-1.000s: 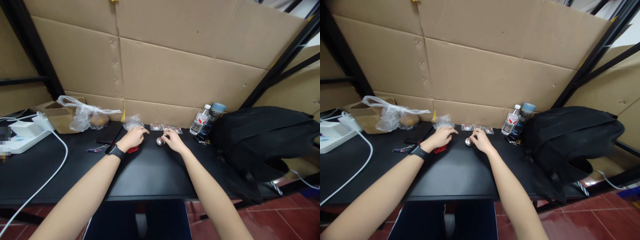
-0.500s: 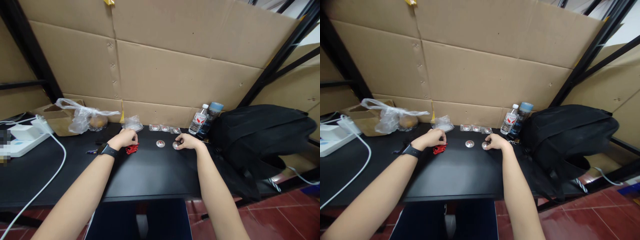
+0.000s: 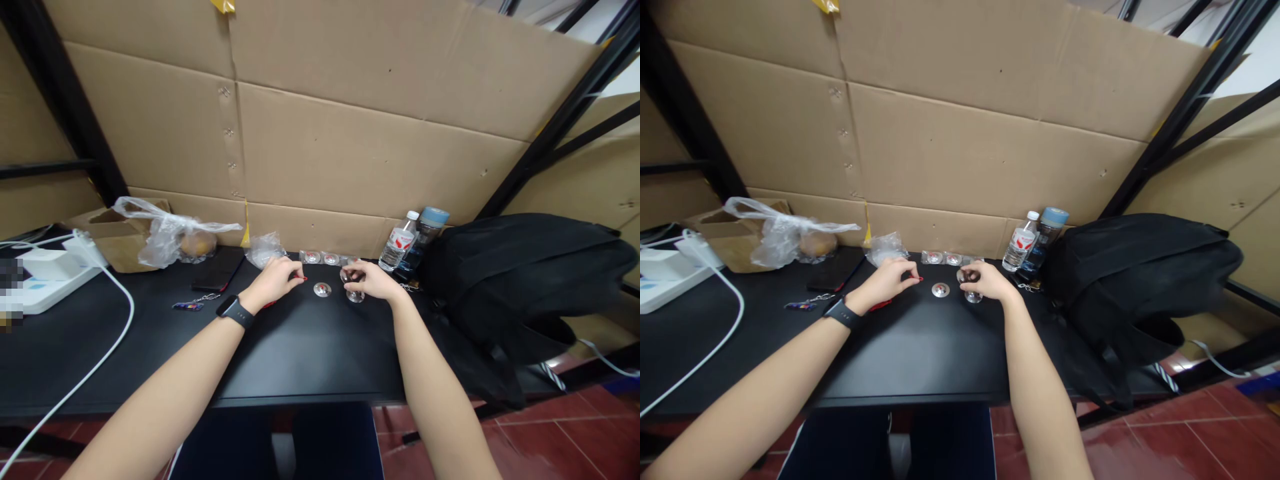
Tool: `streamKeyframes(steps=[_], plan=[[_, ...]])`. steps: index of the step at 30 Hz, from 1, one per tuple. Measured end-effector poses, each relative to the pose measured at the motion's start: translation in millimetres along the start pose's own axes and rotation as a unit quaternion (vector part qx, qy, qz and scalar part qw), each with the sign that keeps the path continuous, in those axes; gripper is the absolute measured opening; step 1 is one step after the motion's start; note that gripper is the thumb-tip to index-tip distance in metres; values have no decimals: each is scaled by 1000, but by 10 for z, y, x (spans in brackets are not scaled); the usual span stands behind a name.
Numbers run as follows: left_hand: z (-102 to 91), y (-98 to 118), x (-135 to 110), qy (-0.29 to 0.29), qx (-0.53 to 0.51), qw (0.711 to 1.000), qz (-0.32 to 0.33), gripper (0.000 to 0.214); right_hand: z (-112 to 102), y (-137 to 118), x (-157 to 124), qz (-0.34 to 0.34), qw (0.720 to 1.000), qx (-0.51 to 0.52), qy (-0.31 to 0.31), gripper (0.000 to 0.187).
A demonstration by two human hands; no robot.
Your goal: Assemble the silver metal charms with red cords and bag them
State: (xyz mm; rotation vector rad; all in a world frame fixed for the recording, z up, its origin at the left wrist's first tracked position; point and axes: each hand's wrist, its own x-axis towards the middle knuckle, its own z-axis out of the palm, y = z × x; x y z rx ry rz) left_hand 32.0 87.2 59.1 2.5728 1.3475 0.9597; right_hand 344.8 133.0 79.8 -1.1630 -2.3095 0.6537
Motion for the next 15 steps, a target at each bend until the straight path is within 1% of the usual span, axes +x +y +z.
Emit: streamKeyframes(steps=[2,4,7,9,12,15], plan=[[26,48,17,25,-19,1000,-1,5,138,-114,53,-38,997,65,24,51],[52,89,27,54,-46,997,-15,10,316,-243,108,-63,987,141,38,54],[92,146,33,78,-74,993,-39,12,579,-423,162,-73,964,244,75,56],[117,181,33,85,-90,991,-50,11,704,-512,174,-76,951,286,84,54],[151,219,34,106,-119,986,-58,11,788,-581,172,-77,940,315,101,50],[181,232,38,130,-131,982,-49,10,791,-585,173,-74,936,324,115,49]])
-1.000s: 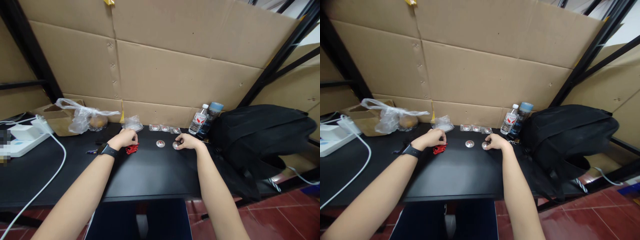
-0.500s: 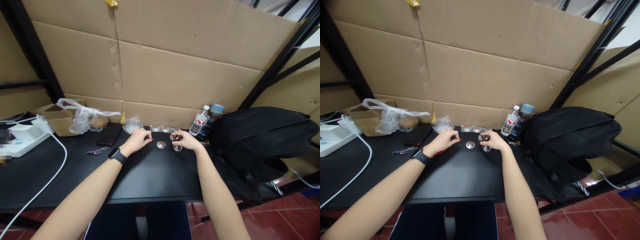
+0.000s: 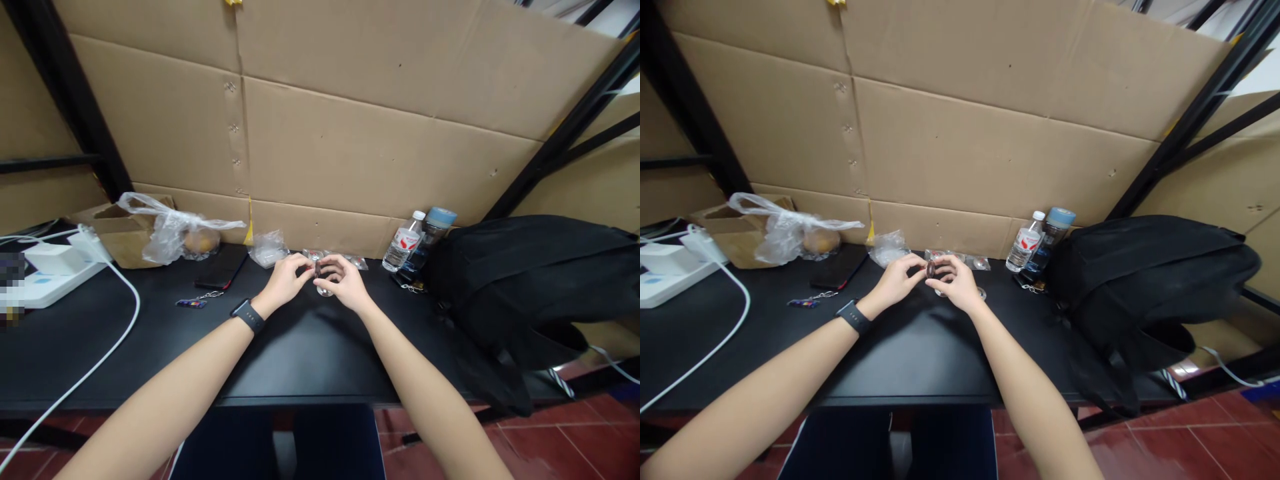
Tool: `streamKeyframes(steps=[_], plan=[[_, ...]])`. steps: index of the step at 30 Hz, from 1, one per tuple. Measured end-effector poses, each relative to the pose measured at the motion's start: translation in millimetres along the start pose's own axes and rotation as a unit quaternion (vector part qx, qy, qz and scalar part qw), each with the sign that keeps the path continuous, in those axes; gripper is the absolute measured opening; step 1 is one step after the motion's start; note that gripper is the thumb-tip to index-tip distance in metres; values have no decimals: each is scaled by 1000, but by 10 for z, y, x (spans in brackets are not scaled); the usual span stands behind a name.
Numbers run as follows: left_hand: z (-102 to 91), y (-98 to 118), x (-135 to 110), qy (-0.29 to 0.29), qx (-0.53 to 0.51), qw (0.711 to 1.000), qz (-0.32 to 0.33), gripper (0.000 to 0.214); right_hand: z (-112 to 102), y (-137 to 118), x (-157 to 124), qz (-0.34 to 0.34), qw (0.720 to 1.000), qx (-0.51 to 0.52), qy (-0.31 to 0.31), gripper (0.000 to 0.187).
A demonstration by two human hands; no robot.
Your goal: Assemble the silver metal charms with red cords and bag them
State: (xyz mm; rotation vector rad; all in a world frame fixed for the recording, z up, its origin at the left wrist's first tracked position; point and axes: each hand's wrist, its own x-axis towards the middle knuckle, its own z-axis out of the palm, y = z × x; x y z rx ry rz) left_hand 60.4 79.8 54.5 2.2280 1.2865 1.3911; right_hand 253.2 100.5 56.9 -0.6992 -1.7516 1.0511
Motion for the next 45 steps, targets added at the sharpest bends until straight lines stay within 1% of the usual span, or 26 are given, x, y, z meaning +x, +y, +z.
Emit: streamKeyframes(steps=[4,6,11,17,19,21,24,29,34,36,41,43,45], plan=[[39,-9,-4,37,-1,999,-3,8,-22,17,15,7,1000,6,4,49],[56,-3,-8,46,-5,999,-10,8,-24,28,19,5,1000,9,4,49],[79,43,-33,41,9,999,-20,8,-14,72,8,-3,1000,-8,13,47],[29,60,-30,47,71,996,-6,7,-38,87,16,39,999,-8,-6,47],[6,61,-20,53,74,996,-11,7,-58,59,30,26,999,-29,-13,41],[-9,71,-16,54,76,996,-16,8,-79,28,42,-3,998,-67,-17,32],[-15,100,-23,42,84,995,-16,8,-100,0,47,-39,991,-124,-10,30],[-3,134,-34,13,92,996,-5,10,-103,26,39,-39,986,-160,-14,25],[-10,162,-25,42,39,998,-14,22,-110,41,33,-63,978,-199,-24,21],[-12,163,-33,19,54,998,-4,22,-121,26,27,-76,974,-211,-40,18],[31,66,-79,-85,138,987,0,14,-154,7,15,-101,964,-238,-55,12],[55,7,-93,-112,149,983,-4,13,-155,30,14,-100,961,-251,-61,10],[67,-49,-96,-129,154,980,-4,15,-147,61,15,-86,960,-258,-71,9]])
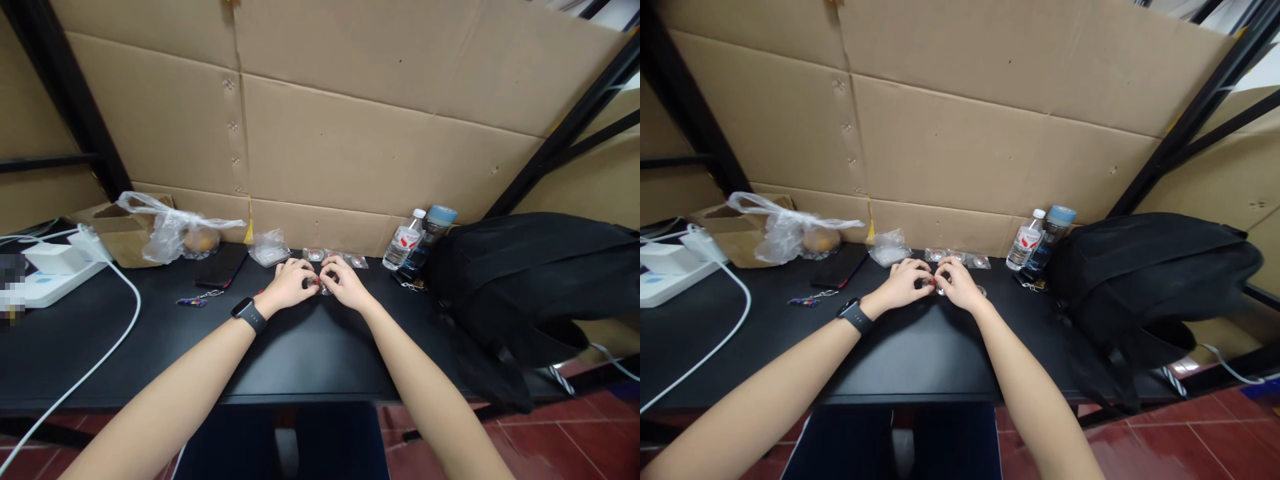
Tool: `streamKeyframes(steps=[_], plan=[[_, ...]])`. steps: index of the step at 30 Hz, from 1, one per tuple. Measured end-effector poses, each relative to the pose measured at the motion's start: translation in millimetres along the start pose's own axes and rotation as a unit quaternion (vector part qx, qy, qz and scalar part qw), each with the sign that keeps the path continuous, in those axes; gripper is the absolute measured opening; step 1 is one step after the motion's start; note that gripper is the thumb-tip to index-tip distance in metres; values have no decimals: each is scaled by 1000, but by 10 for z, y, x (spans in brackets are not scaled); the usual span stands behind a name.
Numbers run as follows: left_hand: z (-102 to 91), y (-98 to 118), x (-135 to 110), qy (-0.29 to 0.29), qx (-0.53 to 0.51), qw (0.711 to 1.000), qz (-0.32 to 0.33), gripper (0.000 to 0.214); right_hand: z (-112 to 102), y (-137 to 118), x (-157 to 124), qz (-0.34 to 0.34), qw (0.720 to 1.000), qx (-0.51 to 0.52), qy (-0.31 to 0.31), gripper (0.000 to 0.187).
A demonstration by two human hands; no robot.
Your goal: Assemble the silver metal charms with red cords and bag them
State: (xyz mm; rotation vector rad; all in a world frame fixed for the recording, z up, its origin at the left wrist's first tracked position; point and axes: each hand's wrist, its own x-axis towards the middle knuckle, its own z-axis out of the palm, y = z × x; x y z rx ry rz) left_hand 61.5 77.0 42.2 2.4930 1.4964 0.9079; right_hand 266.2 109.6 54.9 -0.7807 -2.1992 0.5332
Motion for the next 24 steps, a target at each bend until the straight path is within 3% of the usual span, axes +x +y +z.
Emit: streamKeyframes(steps=[5,8,11,14,17,24], plan=[[-47,-166,38,-15,-17,1000,-2,24,11,42,-13,17,998,-33,-44,6],[-148,-322,41,65,27,995,-67,24,-36,83,-32,24,996,-65,-55,17],[-234,-492,4,125,158,969,-140,26,-85,143,-48,30,994,-80,-65,26],[-255,-635,-39,121,217,951,-187,27,-111,185,-53,38,992,-84,-83,20],[-233,-722,-55,101,218,951,-194,23,-118,187,-53,48,992,-75,-88,16],[-236,-747,-34,93,213,950,-210,22,-122,154,-50,46,992,-66,-98,14]])
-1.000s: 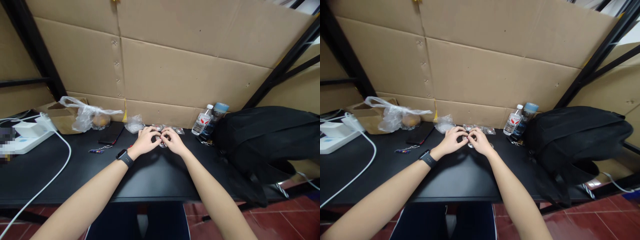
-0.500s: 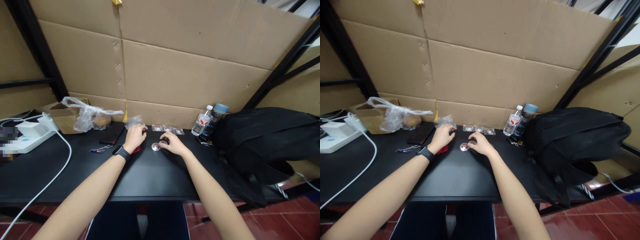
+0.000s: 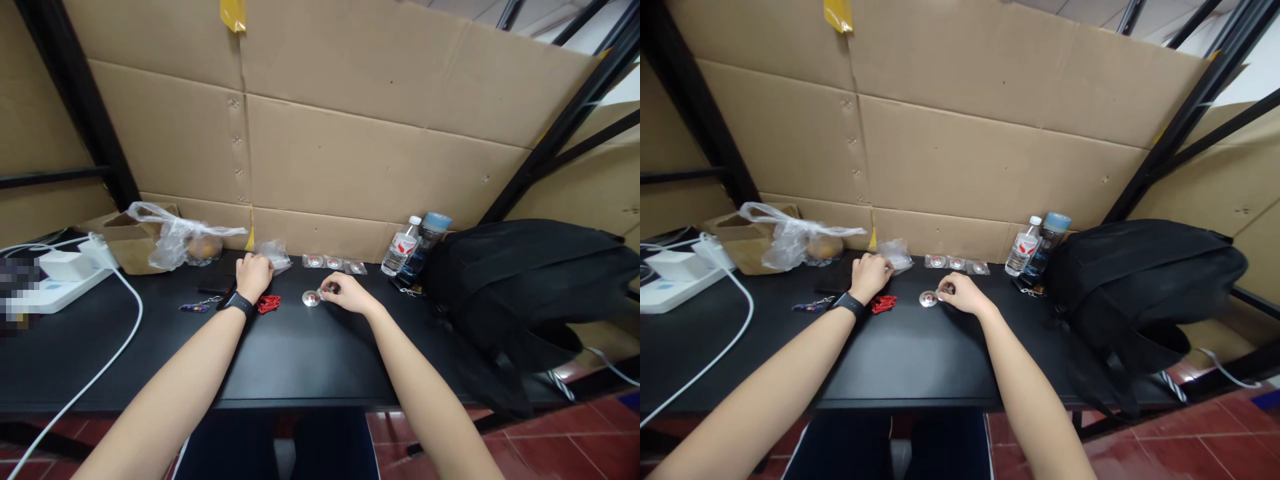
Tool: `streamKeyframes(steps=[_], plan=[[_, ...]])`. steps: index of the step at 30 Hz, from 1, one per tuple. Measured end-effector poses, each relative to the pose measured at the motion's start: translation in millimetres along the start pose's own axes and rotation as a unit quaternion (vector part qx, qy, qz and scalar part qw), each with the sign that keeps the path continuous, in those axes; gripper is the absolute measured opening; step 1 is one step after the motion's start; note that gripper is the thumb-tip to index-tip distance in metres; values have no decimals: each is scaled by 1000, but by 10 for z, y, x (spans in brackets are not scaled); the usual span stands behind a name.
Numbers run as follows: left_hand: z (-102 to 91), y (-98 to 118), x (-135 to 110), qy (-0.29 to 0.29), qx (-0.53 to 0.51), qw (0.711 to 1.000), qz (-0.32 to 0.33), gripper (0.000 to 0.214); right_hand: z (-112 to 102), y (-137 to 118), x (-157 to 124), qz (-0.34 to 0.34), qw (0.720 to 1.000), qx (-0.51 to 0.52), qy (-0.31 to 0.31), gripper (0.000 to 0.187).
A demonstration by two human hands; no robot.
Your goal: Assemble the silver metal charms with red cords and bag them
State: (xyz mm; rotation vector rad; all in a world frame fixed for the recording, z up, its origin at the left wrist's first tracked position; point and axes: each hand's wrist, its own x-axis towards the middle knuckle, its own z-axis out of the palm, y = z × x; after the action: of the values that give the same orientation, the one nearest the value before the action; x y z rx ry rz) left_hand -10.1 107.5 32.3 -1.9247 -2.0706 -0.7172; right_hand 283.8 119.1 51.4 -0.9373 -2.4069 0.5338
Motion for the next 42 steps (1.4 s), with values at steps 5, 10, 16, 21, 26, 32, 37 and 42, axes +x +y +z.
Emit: streamKeyframes(steps=[5,10,16,21,26,32,37,42], plan=[[-79,-11,23,13,-4,1000,-13,19,-5,0,4,-1,1000,2,-1,13],[-191,-33,69,14,-39,998,-46,20,-26,2,-4,-2,1000,-6,-6,14],[-355,11,79,25,-69,996,-55,24,-33,31,-14,5,999,3,-34,16],[-295,295,-56,74,-125,987,69,18,6,35,-5,20,999,6,-30,25],[-86,573,-204,-41,-131,973,185,23,-14,52,-5,1,999,-34,-41,13],[-144,597,-241,-81,-128,952,264,35,-40,79,-12,45,994,-79,-53,13],[-246,672,-283,-135,-127,924,333,21,-62,55,-26,99,986,-128,-42,11],[-236,763,-330,-142,-137,918,344,18,-93,-9,-45,133,976,-169,-45,8]])
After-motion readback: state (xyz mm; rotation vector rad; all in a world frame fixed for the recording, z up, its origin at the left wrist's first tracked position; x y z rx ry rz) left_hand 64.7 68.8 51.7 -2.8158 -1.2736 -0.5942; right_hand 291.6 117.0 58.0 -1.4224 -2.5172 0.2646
